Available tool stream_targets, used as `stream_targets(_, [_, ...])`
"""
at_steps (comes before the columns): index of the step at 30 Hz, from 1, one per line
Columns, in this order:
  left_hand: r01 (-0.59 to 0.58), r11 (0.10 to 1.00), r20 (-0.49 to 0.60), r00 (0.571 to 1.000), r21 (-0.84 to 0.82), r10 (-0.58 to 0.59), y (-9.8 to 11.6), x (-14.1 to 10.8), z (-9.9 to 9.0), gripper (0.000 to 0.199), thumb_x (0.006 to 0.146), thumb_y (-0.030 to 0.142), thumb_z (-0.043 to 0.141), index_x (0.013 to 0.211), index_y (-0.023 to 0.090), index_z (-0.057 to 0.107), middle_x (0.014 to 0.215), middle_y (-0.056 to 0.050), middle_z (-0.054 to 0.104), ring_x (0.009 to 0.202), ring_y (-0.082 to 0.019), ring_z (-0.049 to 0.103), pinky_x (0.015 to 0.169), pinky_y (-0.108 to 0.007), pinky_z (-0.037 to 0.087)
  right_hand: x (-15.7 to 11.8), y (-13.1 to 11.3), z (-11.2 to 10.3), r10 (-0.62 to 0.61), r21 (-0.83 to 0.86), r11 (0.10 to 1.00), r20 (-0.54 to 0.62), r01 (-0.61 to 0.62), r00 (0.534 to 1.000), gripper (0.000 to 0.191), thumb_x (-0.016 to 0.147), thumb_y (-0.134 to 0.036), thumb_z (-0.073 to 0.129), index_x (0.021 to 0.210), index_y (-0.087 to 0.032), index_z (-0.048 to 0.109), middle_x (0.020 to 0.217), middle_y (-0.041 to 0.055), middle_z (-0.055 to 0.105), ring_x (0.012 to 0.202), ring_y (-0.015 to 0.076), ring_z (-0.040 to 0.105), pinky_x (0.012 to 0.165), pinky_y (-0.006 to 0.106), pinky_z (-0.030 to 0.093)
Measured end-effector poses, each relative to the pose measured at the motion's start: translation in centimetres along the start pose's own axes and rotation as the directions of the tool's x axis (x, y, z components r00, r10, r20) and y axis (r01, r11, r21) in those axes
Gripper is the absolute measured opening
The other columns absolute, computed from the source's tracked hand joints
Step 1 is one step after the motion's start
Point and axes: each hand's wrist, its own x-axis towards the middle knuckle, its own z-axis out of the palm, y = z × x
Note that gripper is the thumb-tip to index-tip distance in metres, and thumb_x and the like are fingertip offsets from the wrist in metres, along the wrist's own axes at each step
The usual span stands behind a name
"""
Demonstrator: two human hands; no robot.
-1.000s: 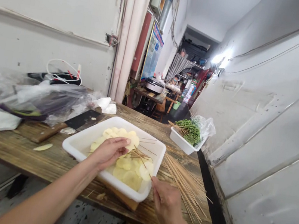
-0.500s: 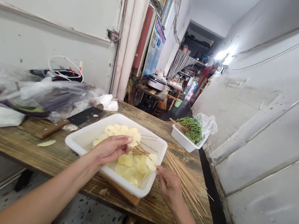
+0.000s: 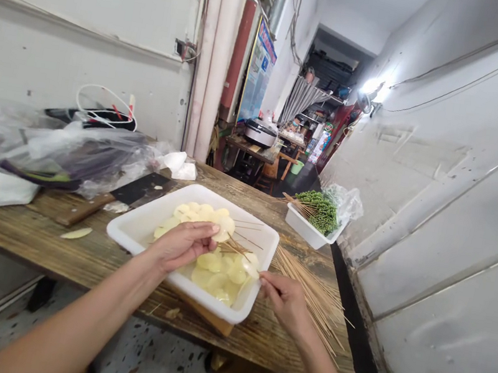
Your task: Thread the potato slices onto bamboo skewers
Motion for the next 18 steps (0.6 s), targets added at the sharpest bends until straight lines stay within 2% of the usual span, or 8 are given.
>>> stream_targets(4, [-0.003, 1.000, 0.013, 1.000, 0.023, 0.002, 0.0, -0.1, 0.2, 0.005, 0.065, 0.008, 0.070, 0.062, 0.007, 0.067, 0.062, -0.003, 0.059, 0.056, -0.008, 0.053, 0.056, -0.019, 0.048, -0.1, 1.5, 0.2, -0.274, -0.263, 0.936, -0.121, 0.235, 0.954, 0.025, 0.088, -0.018, 0.047, 0.100, -0.016, 0.069, 0.078, 0.0090, 0.072, 0.069, 0.0171, 0.066, 0.064, 0.028, 0.052])
stream_targets(7, [-0.010, 1.000, 0.014, 1.000, 0.010, 0.010, -0.1, -0.1, 0.1, 0.004, 0.066, 0.008, 0.070, 0.064, 0.008, 0.067, 0.063, -0.004, 0.059, 0.057, -0.008, 0.053, 0.056, -0.018, 0.049, -0.3, 2.1, 0.8, -0.366, -0.361, 0.887, -0.170, 0.288, 0.915, 0.026, 0.088, -0.013, 0.046, 0.104, -0.016, 0.067, 0.077, 0.0082, 0.071, 0.069, 0.0168, 0.066, 0.063, 0.027, 0.053])
stream_targets(10, [-0.015, 1.000, -0.006, 1.000, -0.006, 0.015, -0.1, 0.0, 0.1, 0.003, 0.067, 0.007, 0.069, 0.064, 0.008, 0.067, 0.063, -0.003, 0.060, 0.057, -0.007, 0.053, 0.056, -0.018, 0.049, -0.2, 2.2, 1.3, -0.390, -0.418, 0.864, -0.201, 0.282, 0.899, 0.026, 0.088, -0.013, 0.046, 0.104, -0.016, 0.067, 0.078, 0.0089, 0.071, 0.070, 0.0175, 0.067, 0.064, 0.028, 0.054])
stream_targets(13, [-0.015, 1.000, -0.023, 1.000, -0.018, 0.015, -0.2, 0.2, 0.1, 0.002, 0.067, 0.006, 0.068, 0.066, 0.007, 0.066, 0.064, -0.004, 0.061, 0.057, -0.007, 0.054, 0.055, -0.018, 0.048, 0.0, 1.7, 1.8, -0.374, -0.401, 0.877, -0.224, 0.264, 0.900, 0.026, 0.088, -0.013, 0.046, 0.100, -0.016, 0.068, 0.081, 0.0097, 0.072, 0.071, 0.0176, 0.067, 0.063, 0.028, 0.054])
stream_targets(18, [-0.111, 0.992, -0.150, 0.983, -0.053, 0.102, -0.4, 0.4, 0.1, 0.003, 0.068, 0.009, 0.069, 0.069, 0.009, 0.066, 0.065, -0.003, 0.061, 0.058, -0.008, 0.056, 0.056, -0.018, 0.049, 0.1, -0.1, 2.2, -0.254, -0.304, 0.937, -0.252, 0.173, 0.934, 0.023, 0.087, -0.017, 0.048, 0.093, -0.016, 0.071, 0.083, 0.0092, 0.073, 0.073, 0.0182, 0.068, 0.067, 0.028, 0.054])
